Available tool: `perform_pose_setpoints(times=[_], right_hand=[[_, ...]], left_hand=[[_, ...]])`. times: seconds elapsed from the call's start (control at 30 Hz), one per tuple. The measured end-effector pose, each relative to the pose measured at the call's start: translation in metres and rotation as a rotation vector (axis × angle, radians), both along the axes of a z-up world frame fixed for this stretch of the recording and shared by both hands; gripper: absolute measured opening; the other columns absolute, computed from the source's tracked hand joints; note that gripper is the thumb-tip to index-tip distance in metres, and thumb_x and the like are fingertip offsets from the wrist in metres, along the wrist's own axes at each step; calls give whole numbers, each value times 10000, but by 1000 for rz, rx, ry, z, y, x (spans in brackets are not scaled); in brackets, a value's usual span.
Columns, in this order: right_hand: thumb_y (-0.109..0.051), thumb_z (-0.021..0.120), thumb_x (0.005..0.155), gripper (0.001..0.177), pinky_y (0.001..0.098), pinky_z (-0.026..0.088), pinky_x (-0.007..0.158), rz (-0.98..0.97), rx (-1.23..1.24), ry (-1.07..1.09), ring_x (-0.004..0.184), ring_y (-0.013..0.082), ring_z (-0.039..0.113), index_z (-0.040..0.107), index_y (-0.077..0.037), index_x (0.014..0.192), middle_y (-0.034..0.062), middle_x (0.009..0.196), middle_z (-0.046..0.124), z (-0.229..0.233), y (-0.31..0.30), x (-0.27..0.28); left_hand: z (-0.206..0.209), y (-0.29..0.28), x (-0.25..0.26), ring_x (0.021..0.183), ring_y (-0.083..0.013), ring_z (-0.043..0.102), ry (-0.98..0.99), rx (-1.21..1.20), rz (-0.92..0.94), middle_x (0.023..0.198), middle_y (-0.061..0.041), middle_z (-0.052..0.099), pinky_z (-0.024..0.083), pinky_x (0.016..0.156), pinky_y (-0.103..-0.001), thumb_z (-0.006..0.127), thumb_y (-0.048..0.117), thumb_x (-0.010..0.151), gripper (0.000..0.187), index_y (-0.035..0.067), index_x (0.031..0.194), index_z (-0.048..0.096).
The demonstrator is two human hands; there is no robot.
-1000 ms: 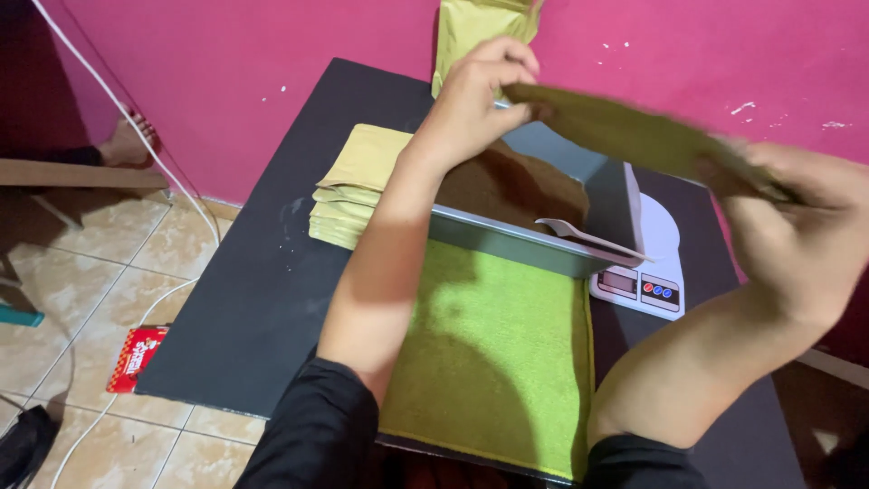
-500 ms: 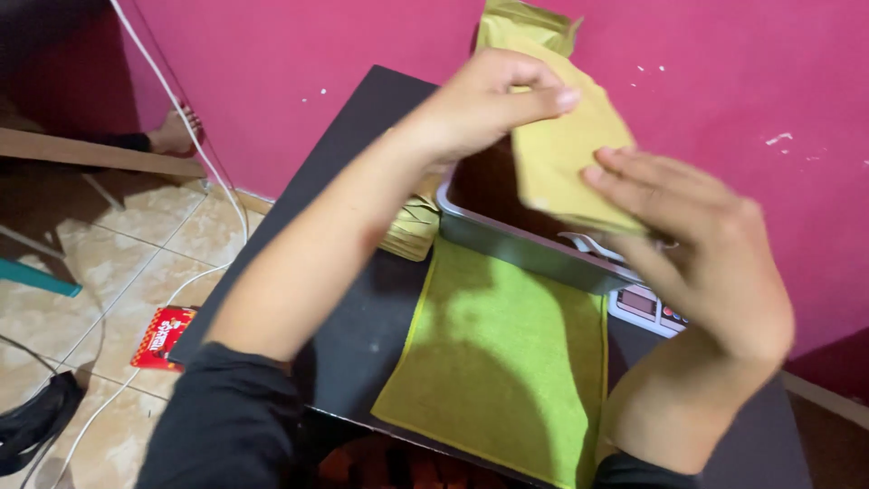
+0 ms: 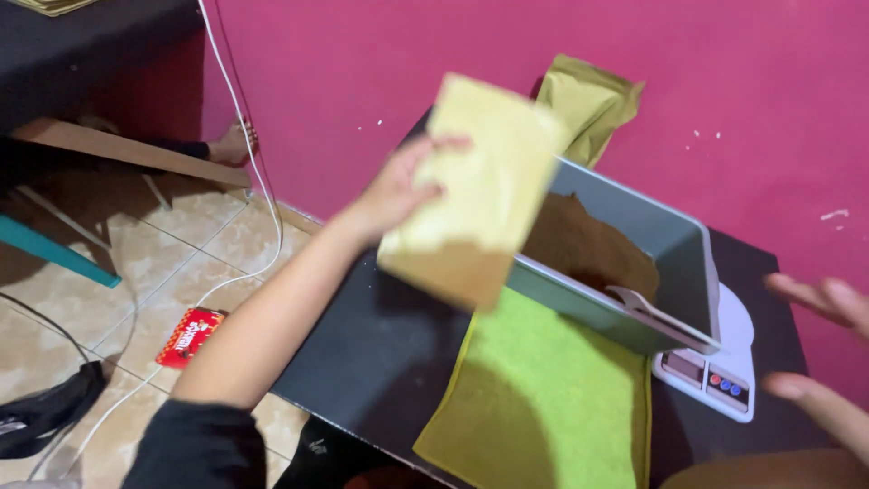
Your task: Preparing and opening coffee bags at a packaging station, using a shaping tool to open them.
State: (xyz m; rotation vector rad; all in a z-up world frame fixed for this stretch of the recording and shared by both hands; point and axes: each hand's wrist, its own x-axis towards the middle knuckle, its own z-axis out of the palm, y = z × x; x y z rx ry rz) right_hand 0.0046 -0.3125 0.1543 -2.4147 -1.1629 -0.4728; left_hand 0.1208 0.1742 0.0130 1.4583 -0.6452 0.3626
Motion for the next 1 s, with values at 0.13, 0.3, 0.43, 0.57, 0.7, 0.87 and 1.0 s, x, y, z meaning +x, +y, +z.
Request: perform_pose_setpoints(times=[0.13,0.3,0.43,0.57,0.7,0.87,1.0], right_hand=[[-159,771,658,835,372,441,1176,-201,-111,41,1282,243,616,563,-69,1461,73,1417,654,4,43,-7],[-424,895,698,721,368,492,1092,121,-345,280,1273,215,700,694,-277,1376,-59,1324,798,-70,11,4],[-538,803,795,645,265,606,809,22,-518,477,931,110,850,650,-384,1403,-98,1114,861,-88,42,-9],[-522,745,798,430,354,606,788,-72,-447,231,927,181,783,761,-262,1140,-33,1058,804,-129,52,-7],[-373,761,841,321,349,599,810,91,-196,157,873,220,767,780,-111,1027,38,944,794,-152,54,-1],[-251,756,878,212,368,594,813,193,-34,103,826,235,751,767,-57,964,63,916,782,-158,72,-9],[-243,749,899,200,422,574,939,315,43,-36,1004,292,718,776,-59,973,97,1075,765,-166,70,-13]], left_hand=[[30,-21,-71,1289,-173,545,-35,537,-359,1435,-20,572,468,1035,-351,616,466,936,589,232,1470,533],[17,-51,-81,1051,-335,607,-170,785,-587,1141,-132,599,455,904,-441,528,-47,718,546,102,1227,659],[-9,-94,-50,1250,-365,547,-171,1074,-464,1413,-125,451,447,950,-457,618,-35,747,551,225,1230,670],[-45,-129,-106,1310,-386,443,-348,1616,154,1522,-152,400,425,951,-659,589,427,896,470,285,1344,593],[-76,-144,-184,1337,-357,462,-263,1424,80,1412,-39,571,301,1086,-674,637,802,755,825,235,1353,607],[-79,-149,-232,1406,-393,432,-271,1266,61,1410,-59,559,212,1129,-746,500,780,824,830,206,1420,566],[-81,-162,-251,1365,-381,492,-375,1228,340,1272,-79,616,268,1055,-825,547,854,768,902,174,1353,639]])
